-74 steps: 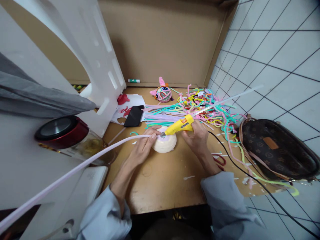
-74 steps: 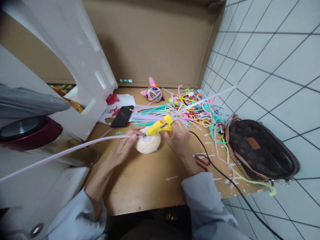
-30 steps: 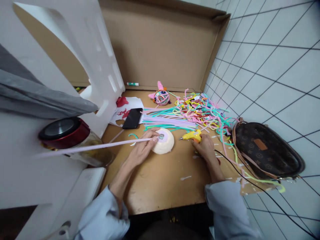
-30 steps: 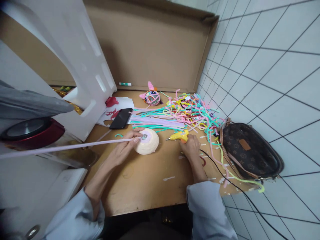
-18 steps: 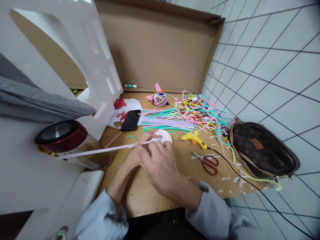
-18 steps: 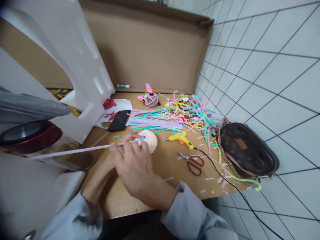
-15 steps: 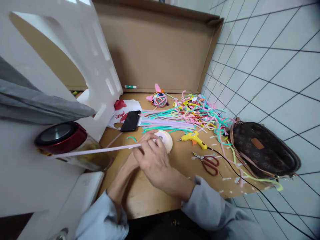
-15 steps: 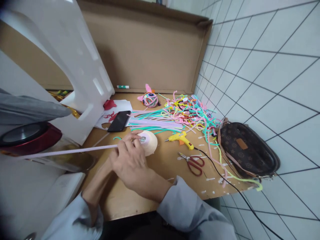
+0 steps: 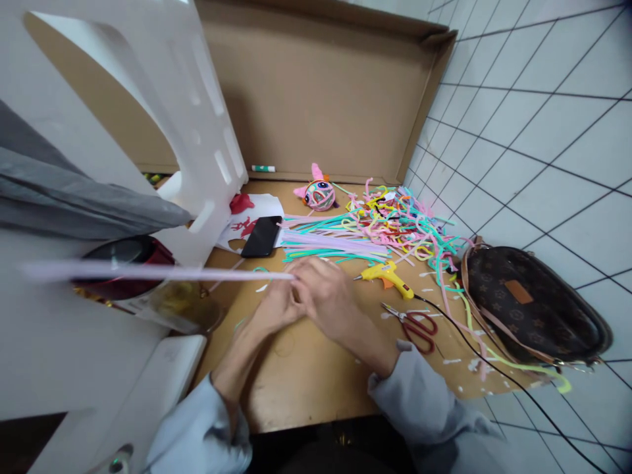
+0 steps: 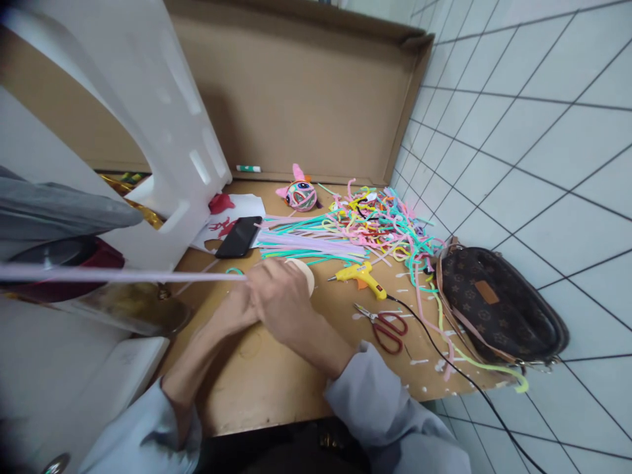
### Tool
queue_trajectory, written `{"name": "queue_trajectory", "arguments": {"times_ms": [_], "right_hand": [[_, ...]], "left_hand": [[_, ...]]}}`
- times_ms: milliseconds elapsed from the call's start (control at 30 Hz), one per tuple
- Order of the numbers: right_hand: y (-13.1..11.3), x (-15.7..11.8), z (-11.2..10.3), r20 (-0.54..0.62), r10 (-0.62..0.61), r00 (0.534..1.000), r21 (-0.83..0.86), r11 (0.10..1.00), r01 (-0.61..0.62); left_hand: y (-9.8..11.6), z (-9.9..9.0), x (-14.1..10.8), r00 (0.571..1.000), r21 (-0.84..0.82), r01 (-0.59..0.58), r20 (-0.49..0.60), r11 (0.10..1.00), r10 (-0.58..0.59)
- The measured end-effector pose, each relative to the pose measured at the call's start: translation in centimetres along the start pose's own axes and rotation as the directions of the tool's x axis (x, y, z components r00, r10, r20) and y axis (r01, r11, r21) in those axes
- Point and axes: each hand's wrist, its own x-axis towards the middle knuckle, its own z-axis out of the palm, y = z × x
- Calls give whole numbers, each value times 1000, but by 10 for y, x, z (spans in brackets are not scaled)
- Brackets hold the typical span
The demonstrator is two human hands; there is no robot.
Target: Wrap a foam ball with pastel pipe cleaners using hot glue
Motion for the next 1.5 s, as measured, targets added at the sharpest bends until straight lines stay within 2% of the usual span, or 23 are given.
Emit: {"name": "queue_trajectory", "arguments": {"times_ms": [133,233,333,467,633,933,1233,1500], "right_hand": [[29,-6,-18,-61,228,972,301,933,-200],[46,-12,-21,-14,266,964,454,860,-231],[55,-17,-18,67,286,956,518,809,-278],[58,-19,-16,132,340,931,482,799,-360],[59,-18,-20,107,358,928,382,847,-371],[59,-18,-16,79,326,942,295,895,-334],[59,-19,-19,114,275,955,217,931,-294],[60,-22,-17,63,254,965,176,949,-261]], "left_hand": [[5,-3,4,997,-31,-77,-2,997,77],[7,-4,5,998,-58,-67,7,996,67],[7,-5,5,999,-63,-45,9,997,45],[7,-5,4,999,-79,-46,9,996,47],[6,-4,4,999,-100,-46,15,994,47],[5,-4,5,999,-122,-39,24,992,42],[7,-5,4,997,-109,-50,51,993,55],[10,-8,4,998,-183,43,63,982,-32]]}}
